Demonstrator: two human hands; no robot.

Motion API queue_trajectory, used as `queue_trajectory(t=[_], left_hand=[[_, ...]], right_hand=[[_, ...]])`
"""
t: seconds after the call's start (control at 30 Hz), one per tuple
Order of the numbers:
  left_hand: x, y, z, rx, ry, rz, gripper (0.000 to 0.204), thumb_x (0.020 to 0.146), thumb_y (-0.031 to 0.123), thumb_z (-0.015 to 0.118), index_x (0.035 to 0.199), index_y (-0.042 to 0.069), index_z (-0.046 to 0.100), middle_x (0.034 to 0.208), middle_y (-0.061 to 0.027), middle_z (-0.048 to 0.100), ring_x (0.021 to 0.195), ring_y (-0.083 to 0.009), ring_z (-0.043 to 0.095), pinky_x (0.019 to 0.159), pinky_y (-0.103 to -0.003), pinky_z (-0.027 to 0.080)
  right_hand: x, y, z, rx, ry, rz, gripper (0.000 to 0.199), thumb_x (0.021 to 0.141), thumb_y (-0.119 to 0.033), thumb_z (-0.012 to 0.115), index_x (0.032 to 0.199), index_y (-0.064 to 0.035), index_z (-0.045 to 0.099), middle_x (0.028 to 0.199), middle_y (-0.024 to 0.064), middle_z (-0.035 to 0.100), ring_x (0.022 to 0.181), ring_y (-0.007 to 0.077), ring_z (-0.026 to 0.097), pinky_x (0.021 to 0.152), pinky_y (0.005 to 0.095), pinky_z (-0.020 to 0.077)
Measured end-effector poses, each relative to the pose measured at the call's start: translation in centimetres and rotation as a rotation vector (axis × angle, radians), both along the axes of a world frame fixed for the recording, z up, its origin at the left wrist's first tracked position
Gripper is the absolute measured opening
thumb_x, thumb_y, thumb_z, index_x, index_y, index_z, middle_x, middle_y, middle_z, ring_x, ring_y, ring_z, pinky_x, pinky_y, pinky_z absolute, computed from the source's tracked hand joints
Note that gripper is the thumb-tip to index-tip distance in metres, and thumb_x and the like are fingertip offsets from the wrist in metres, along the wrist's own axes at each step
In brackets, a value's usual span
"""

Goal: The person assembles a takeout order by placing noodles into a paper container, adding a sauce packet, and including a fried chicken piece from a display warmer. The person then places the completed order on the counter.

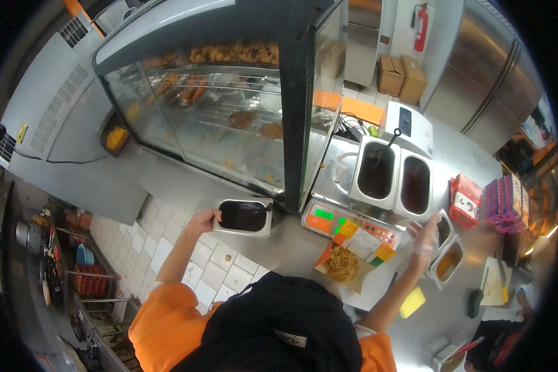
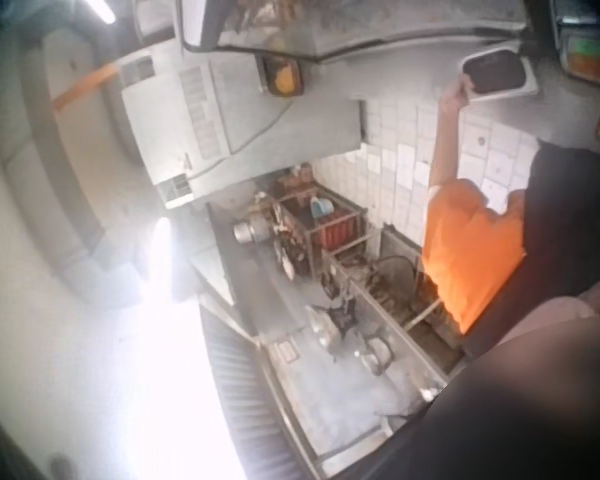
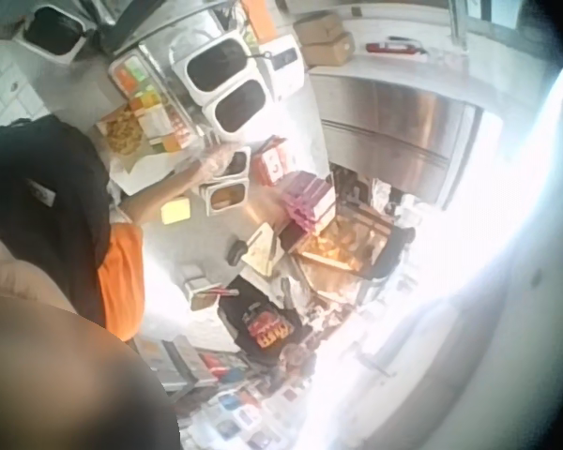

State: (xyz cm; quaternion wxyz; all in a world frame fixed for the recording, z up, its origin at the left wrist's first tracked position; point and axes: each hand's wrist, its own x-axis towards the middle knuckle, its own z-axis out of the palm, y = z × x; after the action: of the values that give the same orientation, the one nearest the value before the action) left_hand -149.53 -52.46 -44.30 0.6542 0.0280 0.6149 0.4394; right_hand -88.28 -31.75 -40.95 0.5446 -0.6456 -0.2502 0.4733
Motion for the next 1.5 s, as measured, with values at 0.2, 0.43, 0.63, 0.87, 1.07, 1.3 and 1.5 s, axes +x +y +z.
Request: queue_trajectory(t=[0.2, 0.43, 0.63, 0.87, 1.07, 1.3, 1.5], left_hand=[[3.5, 3.4, 5.9, 0.290, 0.951, 0.221, 0.024, 0.076, 0.009, 0.066, 0.096, 0.005, 0.052, 0.086, -0.0041, 0.056, 0.076, -0.0153, 0.053, 0.067, -0.028, 0.043], [25.5, 7.9, 10.5, 0.918, 0.093, 0.078, 0.026, 0.094, 0.016, 0.055, 0.117, 0.005, 0.050, 0.107, -0.0104, 0.059, 0.094, -0.0171, 0.059, 0.081, -0.027, 0.046], [34.1, 18.6, 8.9, 0.533, 0.294, -0.046, 0.044, 0.083, 0.014, 0.063, 0.121, 0.001, 0.047, 0.112, -0.0109, 0.058, 0.100, -0.0187, 0.058, 0.085, -0.029, 0.043], [32.6, 20.4, 6.6, 0.670, 0.186, -0.222, 0.022, 0.068, -0.002, 0.054, 0.089, 0.003, 0.060, 0.071, -0.0008, 0.056, 0.067, -0.0096, 0.052, 0.062, -0.023, 0.040], [28.4, 12.8, 8.5, 0.652, 0.148, -0.335, 0.035, 0.060, -0.005, 0.050, 0.093, 0.001, 0.062, 0.070, 0.0012, 0.054, 0.062, -0.0069, 0.049, 0.052, -0.021, 0.037], [20.0, 0.8, 10.4, 0.496, 0.140, -0.500, 0.056, 0.058, -0.001, 0.053, 0.113, -0.002, 0.061, 0.074, 0.0033, 0.056, 0.060, -0.0040, 0.049, 0.051, -0.017, 0.037], [12.5, -6.3, 8.4, 0.388, 0.089, -0.593, 0.047, 0.061, 0.003, 0.053, 0.106, -0.003, 0.063, 0.072, 0.0043, 0.055, 0.059, -0.0030, 0.047, 0.051, -0.017, 0.036]], right_hand=[[2.9, -3.5, -0.5, -0.020, 0.024, -0.008, 0.069, 0.090, -0.063, 0.040, 0.129, -0.0062, 0.048, 0.102, 0.0114, 0.057, 0.085, 0.0222, 0.057, 0.071, 0.0350, 0.0473], [4.2, -9.5, -0.2, 0.032, 0.053, -0.151, 0.055, 0.093, -0.054, 0.045, 0.120, -0.0068, 0.054, 0.099, 0.0081, 0.054, 0.080, 0.0184, 0.056, 0.067, 0.0317, 0.0494], [3.5, -13.2, 0.8, 0.105, -0.005, -0.143, 0.055, 0.092, -0.054, 0.046, 0.118, -0.0059, 0.054, 0.095, 0.0077, 0.054, 0.080, 0.0187, 0.057, 0.066, 0.0309, 0.0486], [4.8, -16.0, -0.3, 0.024, 0.063, -0.149, 0.054, 0.093, -0.055, 0.044, 0.116, -0.0063, 0.055, 0.090, 0.0065, 0.055, 0.076, 0.0188, 0.057, 0.064, 0.0305, 0.0482], [4.8, -15.7, 0.3, 0.028, 0.054, -0.086, 0.053, 0.093, -0.055, 0.043, 0.115, -0.0075, 0.055, 0.090, 0.0050, 0.054, 0.077, 0.0175, 0.056, 0.065, 0.0303, 0.0475], [2.5, -13.4, 1.4, 0.073, -0.046, 0.053, 0.054, 0.093, -0.055, 0.045, 0.114, -0.0061, 0.055, 0.088, 0.0043, 0.055, 0.074, 0.0151, 0.056, 0.065, 0.0287, 0.0470], [-0.6, -10.8, 0.8, -0.010, -0.152, 0.261, 0.051, 0.094, -0.050, 0.047, 0.113, -0.0038, 0.055, 0.089, 0.0058, 0.057, 0.075, 0.0150, 0.058, 0.066, 0.0275, 0.0476]])
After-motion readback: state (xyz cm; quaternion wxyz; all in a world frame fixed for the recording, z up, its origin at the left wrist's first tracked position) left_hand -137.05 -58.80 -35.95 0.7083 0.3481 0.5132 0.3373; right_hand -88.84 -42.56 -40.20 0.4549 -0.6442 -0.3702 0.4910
